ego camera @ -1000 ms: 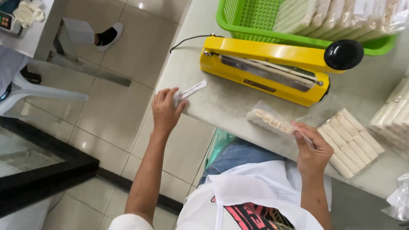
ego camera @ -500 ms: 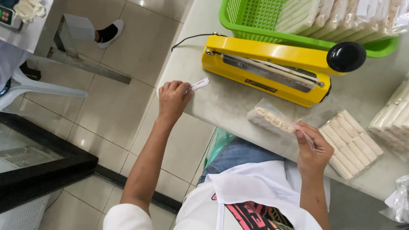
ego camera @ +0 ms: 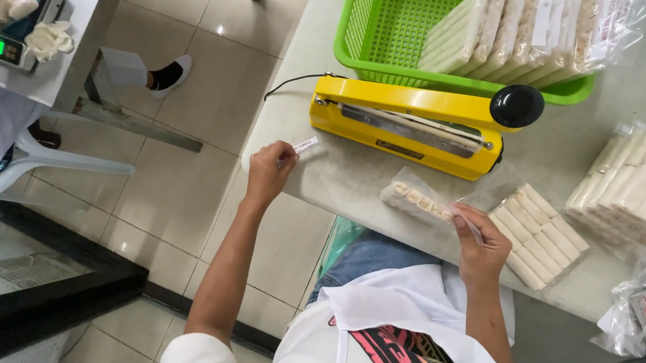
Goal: The person seals plastic bags containing food sticks using a yellow heat-sealing machine, placing labels on some bags and organizing the sealed packages into a green basket.
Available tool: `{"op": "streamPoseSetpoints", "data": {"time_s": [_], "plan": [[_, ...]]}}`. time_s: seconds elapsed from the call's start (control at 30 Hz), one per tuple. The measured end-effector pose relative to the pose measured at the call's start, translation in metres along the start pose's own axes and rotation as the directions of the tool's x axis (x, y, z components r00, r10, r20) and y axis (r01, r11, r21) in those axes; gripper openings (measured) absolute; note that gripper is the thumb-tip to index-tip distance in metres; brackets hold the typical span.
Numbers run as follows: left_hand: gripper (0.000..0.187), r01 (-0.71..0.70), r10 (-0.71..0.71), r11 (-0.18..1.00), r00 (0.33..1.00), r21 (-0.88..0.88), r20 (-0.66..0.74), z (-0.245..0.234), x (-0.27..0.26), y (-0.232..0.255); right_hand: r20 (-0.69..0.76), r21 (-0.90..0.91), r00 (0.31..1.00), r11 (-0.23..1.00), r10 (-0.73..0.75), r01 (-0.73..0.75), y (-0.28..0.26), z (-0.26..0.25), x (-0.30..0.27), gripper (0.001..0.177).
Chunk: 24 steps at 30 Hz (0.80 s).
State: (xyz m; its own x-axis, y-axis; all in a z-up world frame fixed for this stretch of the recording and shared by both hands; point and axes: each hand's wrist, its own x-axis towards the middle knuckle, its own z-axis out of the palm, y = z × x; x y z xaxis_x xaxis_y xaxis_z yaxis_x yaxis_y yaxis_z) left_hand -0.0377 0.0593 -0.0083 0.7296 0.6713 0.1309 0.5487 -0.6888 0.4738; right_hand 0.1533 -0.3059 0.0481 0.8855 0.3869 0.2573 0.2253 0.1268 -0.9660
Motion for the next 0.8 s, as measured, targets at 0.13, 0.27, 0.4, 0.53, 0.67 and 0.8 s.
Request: {"op": "streamPoseSetpoints", "data": {"time_s": [0.13, 0.27, 0.4, 0.53, 0.67, 0.8], "plan": [[0.011, 0.177, -0.158, 0.871, 0.984, -0.459, 0.079, -0.022, 0.007, 0.017, -0.002, 0.000, 1.000, 1.000, 0.011, -0.011, 0.002, 0.000, 0.001, 0.014], [0.010, 0.224, -0.202, 0.741, 0.973, -0.633, 0.108, -0.032, 0.015, 0.027, -0.004, -0.019, 1.000, 1.000, 0.022, -0.022, 0.004, 0.001, 0.003, 0.016], [0.013, 0.214, -0.193, 0.646, 0.975, -0.733, 0.114, -0.053, 0.013, 0.057, -0.006, -0.008, 1.000, 1.000, 0.022, -0.022, 0.003, 0.003, 0.006, 0.016], [0.009, 0.079, -0.087, 0.686, 0.996, -0.723, 0.027, -0.071, 0.012, 0.086, -0.012, 0.045, 1.000, 0.999, 0.014, -0.014, 0.004, 0.008, 0.009, 0.016], [0.013, -0.304, 0.247, 0.839, 0.952, -0.452, -0.181, -0.082, 0.017, 0.129, -0.018, 0.085, 1.000, 0.996, 0.015, -0.014, 0.010, 0.009, 0.010, 0.016], [0.012, -0.611, 0.538, 0.729, 0.791, -0.309, -0.292, -0.098, 0.030, 0.189, 0.012, 0.065, 1.000, 0.998, 0.008, -0.009, 0.007, 0.006, 0.008, 0.020]]}}
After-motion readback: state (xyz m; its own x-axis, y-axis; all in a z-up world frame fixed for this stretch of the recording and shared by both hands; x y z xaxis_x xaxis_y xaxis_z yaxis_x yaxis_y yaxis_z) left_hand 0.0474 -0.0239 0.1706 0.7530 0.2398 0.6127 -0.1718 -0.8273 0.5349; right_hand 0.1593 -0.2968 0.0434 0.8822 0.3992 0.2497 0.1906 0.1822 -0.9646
